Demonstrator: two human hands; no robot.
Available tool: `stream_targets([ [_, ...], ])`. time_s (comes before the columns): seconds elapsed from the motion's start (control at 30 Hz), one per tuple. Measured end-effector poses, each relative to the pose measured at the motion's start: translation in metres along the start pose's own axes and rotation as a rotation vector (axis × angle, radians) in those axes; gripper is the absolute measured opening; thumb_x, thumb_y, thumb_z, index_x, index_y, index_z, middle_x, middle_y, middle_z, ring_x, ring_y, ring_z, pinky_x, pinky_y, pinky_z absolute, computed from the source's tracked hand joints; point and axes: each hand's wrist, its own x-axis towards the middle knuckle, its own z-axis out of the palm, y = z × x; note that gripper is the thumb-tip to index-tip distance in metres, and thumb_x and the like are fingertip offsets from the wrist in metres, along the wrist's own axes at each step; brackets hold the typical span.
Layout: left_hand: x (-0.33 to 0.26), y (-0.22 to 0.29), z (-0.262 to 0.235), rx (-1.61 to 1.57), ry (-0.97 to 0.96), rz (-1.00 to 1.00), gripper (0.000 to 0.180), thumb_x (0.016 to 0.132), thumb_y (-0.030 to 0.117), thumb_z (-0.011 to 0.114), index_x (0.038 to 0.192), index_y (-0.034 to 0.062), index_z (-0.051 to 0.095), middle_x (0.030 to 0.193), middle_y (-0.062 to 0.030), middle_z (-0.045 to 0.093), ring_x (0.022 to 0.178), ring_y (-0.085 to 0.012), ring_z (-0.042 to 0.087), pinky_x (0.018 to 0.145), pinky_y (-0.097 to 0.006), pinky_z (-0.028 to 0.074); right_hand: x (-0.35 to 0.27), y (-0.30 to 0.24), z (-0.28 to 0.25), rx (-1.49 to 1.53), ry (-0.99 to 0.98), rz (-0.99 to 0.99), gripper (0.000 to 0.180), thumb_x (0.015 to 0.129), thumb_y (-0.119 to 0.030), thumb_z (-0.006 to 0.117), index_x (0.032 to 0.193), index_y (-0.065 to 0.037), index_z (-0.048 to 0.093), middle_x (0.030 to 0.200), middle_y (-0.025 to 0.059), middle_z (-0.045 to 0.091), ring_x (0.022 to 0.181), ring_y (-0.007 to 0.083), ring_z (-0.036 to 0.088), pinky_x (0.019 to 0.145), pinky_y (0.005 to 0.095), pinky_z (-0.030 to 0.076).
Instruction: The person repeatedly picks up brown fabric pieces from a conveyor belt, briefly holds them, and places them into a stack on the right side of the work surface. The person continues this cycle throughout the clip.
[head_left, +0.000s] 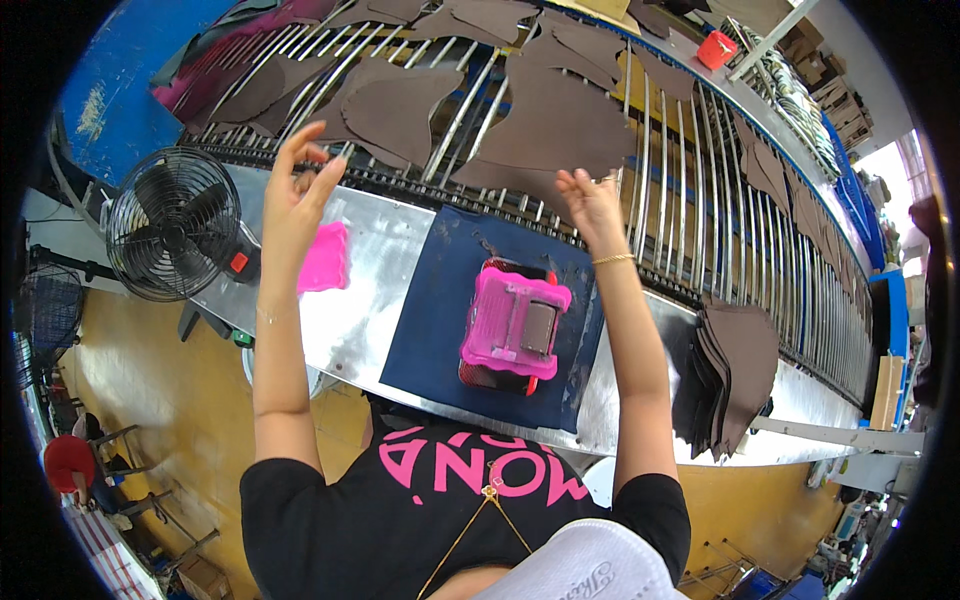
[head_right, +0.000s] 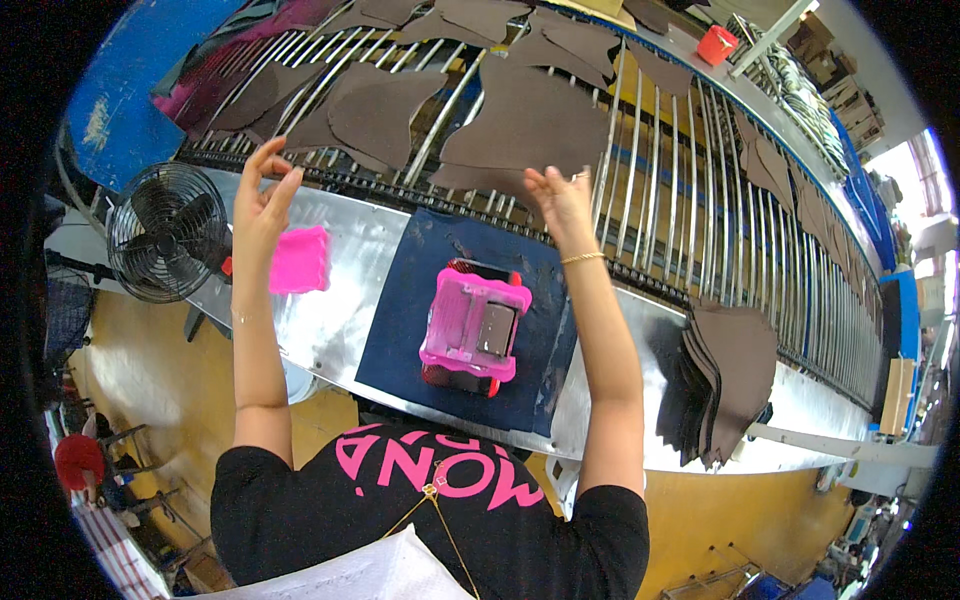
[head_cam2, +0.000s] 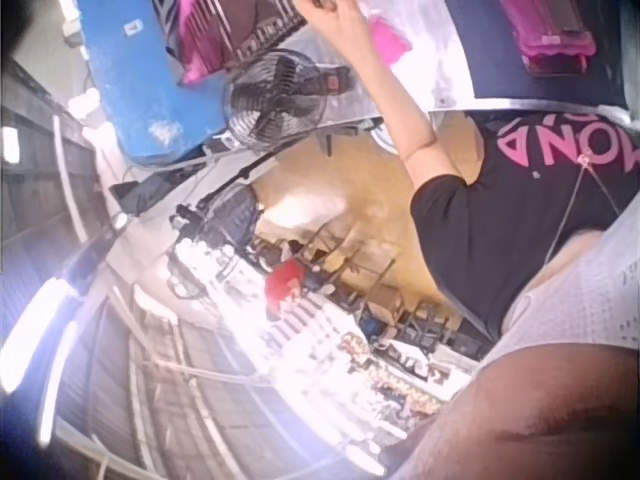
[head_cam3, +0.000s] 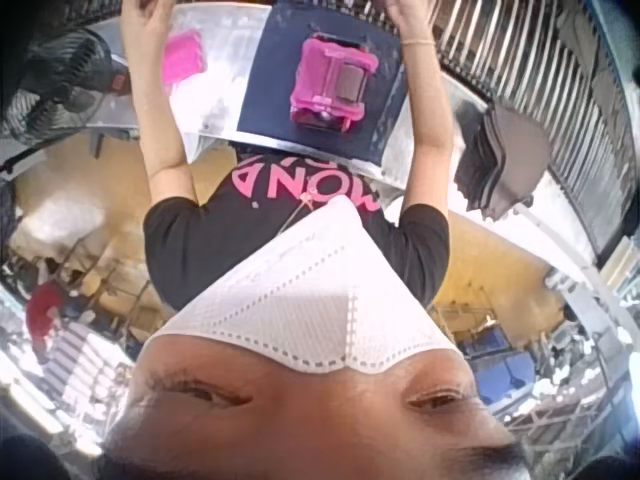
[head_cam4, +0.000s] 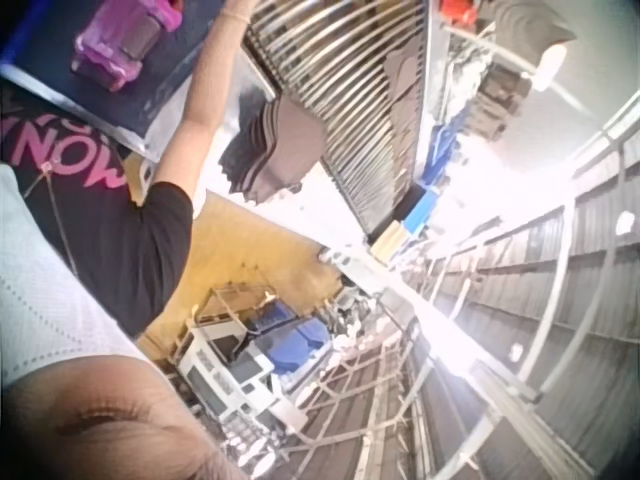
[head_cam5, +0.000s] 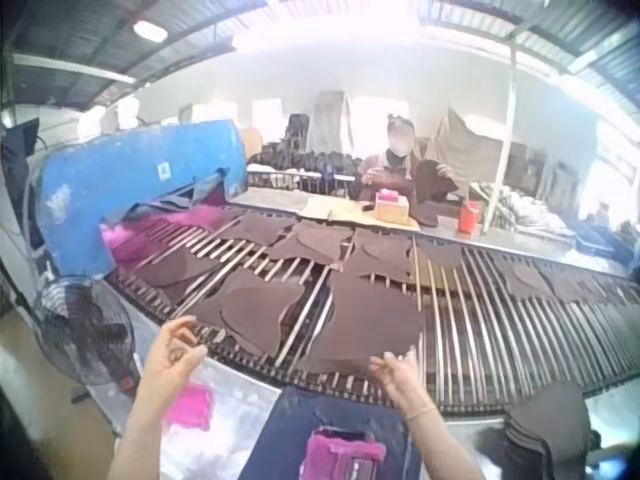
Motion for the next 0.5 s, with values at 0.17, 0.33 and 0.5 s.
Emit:
stream_targets([
  [0.17,-0.015,-0.023,-0.027,0.121,0.059,-0.031,0.044,0.085,0.012,0.064,0.126,0.0082,0.048,0.095,0.0008,0.049,0.054,0.001,0.033,0.048,-0.015,0.029,0.047,0.049,0.008,-0.005,-0.082,0.113,0.045,0.091,0.004,0.044,0.127,-0.012,0.022,0.112,0.0169,0.048,0.088,0.0304,0.063,0.07,0.0368,0.059],
  [0.33,-0.017,-0.027,-0.029,0.12,0.045,-0.081,0.046,0.086,0.015,0.063,0.128,0.0101,0.046,0.097,0.0037,0.05,0.056,0.0019,0.036,0.044,-0.014,0.027,0.022,0.032,0.02,-0.032,0.054,0.169,0.036,0.09,-0.014,0.057,0.113,-0.006,0.031,0.098,0.0172,0.056,0.081,0.0272,0.064,0.063,0.0331,0.058],
  [0.5,-0.014,-0.027,-0.008,0.02,-0.01,-0.086,0.046,0.085,0.011,0.063,0.128,0.0102,0.046,0.097,0.0029,0.05,0.056,0.0015,0.036,0.046,-0.014,0.029,-0.068,-0.051,-0.027,-0.198,-0.122,-0.013,0.03,0.091,-0.024,0.058,0.11,-0.007,0.042,0.082,0.0128,0.062,0.071,0.0171,0.064,0.059,0.0271,0.054],
])
